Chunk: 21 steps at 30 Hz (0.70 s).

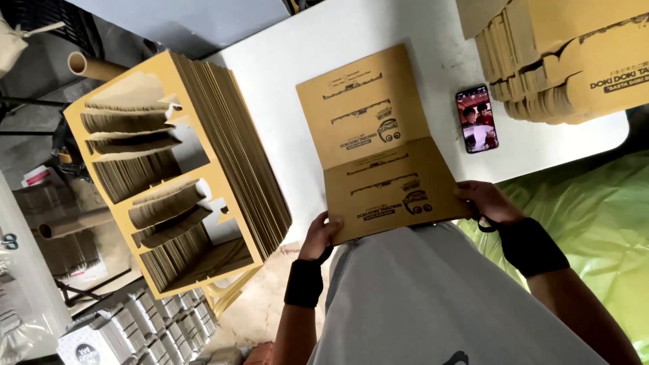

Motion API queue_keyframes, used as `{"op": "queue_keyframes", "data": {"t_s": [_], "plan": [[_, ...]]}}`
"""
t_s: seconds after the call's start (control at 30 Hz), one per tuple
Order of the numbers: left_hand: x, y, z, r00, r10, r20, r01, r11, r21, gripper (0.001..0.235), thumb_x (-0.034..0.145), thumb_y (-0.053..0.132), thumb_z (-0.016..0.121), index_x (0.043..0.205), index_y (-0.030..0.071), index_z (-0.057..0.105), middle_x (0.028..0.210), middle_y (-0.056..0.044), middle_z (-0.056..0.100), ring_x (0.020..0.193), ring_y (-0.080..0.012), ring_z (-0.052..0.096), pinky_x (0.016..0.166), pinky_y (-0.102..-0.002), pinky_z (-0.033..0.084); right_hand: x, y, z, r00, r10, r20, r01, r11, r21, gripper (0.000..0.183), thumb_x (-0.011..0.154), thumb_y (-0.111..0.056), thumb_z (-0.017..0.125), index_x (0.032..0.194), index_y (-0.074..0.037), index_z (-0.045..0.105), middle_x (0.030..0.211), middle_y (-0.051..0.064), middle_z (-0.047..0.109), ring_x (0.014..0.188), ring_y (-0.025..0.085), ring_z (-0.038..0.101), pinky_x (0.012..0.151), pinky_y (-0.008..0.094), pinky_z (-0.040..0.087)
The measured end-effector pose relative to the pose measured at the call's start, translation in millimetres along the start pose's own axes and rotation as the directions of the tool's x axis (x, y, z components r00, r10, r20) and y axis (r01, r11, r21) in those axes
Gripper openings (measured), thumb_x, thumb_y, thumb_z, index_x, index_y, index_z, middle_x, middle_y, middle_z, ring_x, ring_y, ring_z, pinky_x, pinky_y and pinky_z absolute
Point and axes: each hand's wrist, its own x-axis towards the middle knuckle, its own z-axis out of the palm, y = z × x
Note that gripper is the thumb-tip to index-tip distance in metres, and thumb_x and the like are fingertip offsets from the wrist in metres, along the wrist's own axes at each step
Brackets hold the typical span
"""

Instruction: Punching out pre-cut box shapes from cardboard sheets and removing the waste frames to prepare them for assembly.

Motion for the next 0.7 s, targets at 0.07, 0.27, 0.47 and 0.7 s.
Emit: {"op": "queue_keyframes", "data": {"t_s": [0.07,0.27,0.47,0.7], "plan": [[16,-9,-11,1.0,0.0,0.024,0.0,1.0,0.031,0.068,0.089,0.016,0.083,0.145,-0.001,0.048,0.113,-0.029,0.069,0.102,-0.0393,0.072,0.083,-0.051,0.063,10,1,2,0.999,-0.03,-0.013,0.029,0.999,-0.036,0.045,0.095,-0.013,0.065,0.133,0.011,0.059,0.069,0.021,0.063,0.043,0.03,0.063,0.03,0.028,0.042],[55,-3,-12,0.998,0.058,-0.006,-0.056,0.979,0.197,0.066,0.096,0.021,0.075,0.15,0.001,0.043,0.122,-0.029,0.065,0.109,-0.0416,0.068,0.088,-0.052,0.061,58,11,16,0.994,-0.02,-0.104,0.002,0.985,-0.17,0.048,0.095,-0.02,0.07,0.14,-0.003,0.062,0.088,0.015,0.067,0.065,0.02,0.063,0.046,0.03,0.051],[62,-14,-14,0.952,0.183,-0.245,0.02,0.763,0.646,0.072,0.088,0.04,0.081,0.146,0.008,0.054,0.129,-0.023,0.067,0.115,-0.0392,0.069,0.088,-0.047,0.064,70,20,27,0.985,-0.026,-0.171,-0.07,0.846,-0.528,0.063,0.095,-0.055,0.068,0.15,-0.026,0.058,0.123,0.014,0.07,0.116,0.035,0.067,0.093,0.047,0.055],[16,7,10,0.97,0.241,-0.017,-0.145,0.638,0.757,0.108,0.067,0.01,0.093,0.156,0.0,0.033,0.136,-0.03,0.058,0.119,-0.0468,0.065,0.103,-0.05,0.058,-33,-49,78,0.97,-0.244,-0.01,0.185,0.76,-0.623,0.112,0.078,-0.014,0.087,0.165,-0.02,0.017,0.146,0.04,0.043,0.136,0.057,0.046,0.117,0.064,0.039]]}}
